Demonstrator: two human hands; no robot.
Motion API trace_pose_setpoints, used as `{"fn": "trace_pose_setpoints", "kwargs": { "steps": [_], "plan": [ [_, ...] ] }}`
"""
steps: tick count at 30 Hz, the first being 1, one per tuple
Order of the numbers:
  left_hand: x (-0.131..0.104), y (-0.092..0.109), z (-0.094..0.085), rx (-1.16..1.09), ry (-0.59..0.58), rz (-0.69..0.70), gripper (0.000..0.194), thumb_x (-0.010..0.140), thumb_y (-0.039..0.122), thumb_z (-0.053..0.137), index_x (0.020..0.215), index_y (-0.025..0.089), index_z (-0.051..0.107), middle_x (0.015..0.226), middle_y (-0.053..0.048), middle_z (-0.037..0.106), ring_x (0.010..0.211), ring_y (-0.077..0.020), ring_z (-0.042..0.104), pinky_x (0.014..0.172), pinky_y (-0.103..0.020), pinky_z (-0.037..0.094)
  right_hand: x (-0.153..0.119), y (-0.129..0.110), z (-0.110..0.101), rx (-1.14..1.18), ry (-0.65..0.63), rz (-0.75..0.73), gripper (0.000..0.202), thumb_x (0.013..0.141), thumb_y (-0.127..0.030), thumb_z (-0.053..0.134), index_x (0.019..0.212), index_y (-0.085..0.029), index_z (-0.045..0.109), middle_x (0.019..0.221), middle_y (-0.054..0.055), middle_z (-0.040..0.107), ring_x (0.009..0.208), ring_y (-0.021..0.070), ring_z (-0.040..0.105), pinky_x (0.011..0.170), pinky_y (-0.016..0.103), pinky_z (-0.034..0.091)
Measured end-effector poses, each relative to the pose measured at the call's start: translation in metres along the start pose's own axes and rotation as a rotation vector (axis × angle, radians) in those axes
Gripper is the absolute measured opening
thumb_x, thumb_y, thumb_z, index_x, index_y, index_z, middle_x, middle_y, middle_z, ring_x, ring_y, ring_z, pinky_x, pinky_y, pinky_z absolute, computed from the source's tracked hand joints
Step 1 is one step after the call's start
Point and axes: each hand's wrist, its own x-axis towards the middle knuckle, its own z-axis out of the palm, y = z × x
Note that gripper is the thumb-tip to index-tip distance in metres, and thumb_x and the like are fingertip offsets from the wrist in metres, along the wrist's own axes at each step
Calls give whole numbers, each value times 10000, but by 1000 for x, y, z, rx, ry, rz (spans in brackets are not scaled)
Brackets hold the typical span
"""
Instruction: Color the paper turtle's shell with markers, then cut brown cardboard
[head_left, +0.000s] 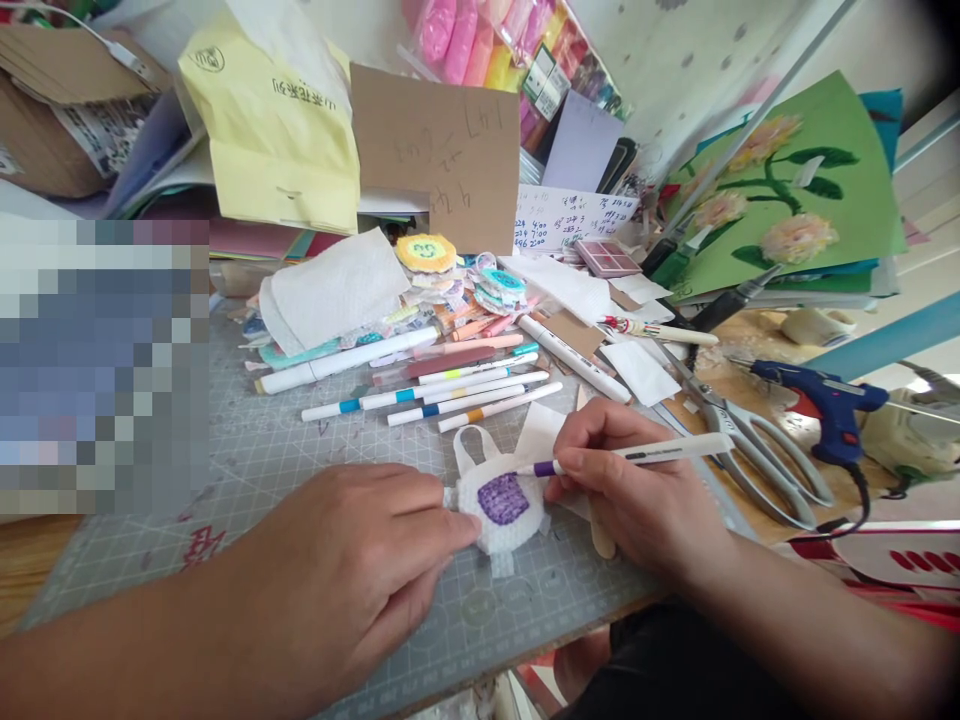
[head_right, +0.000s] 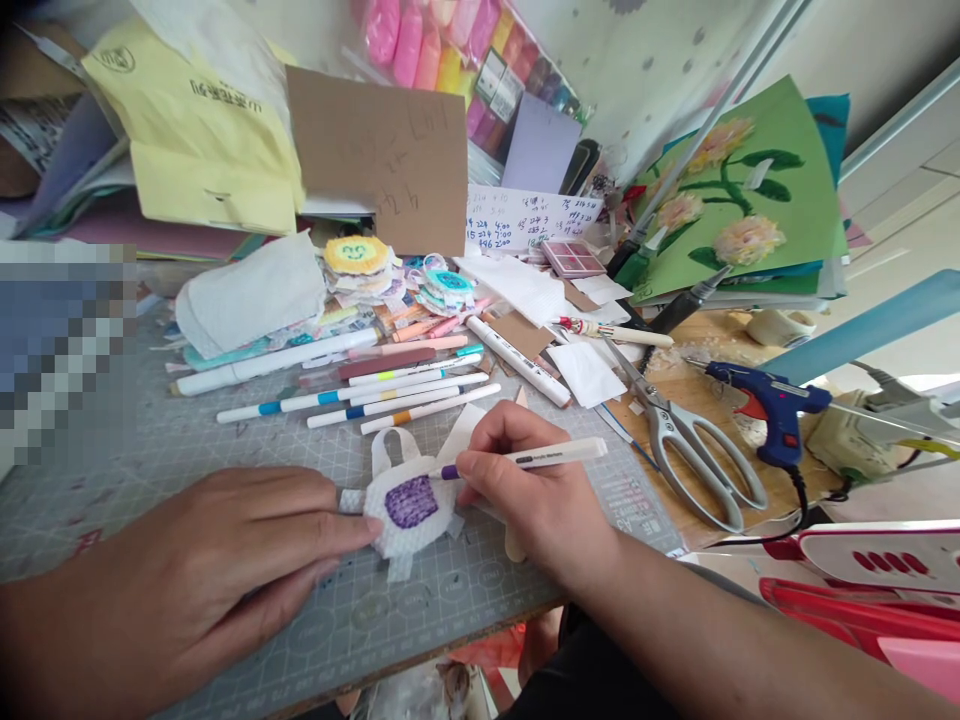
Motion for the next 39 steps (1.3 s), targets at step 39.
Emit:
{"fn": "trace_pose_setpoints", "kwargs": {
  "steps": [39],
  "plan": [
    [1,4,0,4,-29,-46,251,860,120,416,831,210,648,756,-7,662,681,-170,595,614,-263,395,-3,-3,3,-58,23,2,134,752,-161,668,641,-201,603,550,-45,582,529,125,531,526,242,422]
  ]
}}
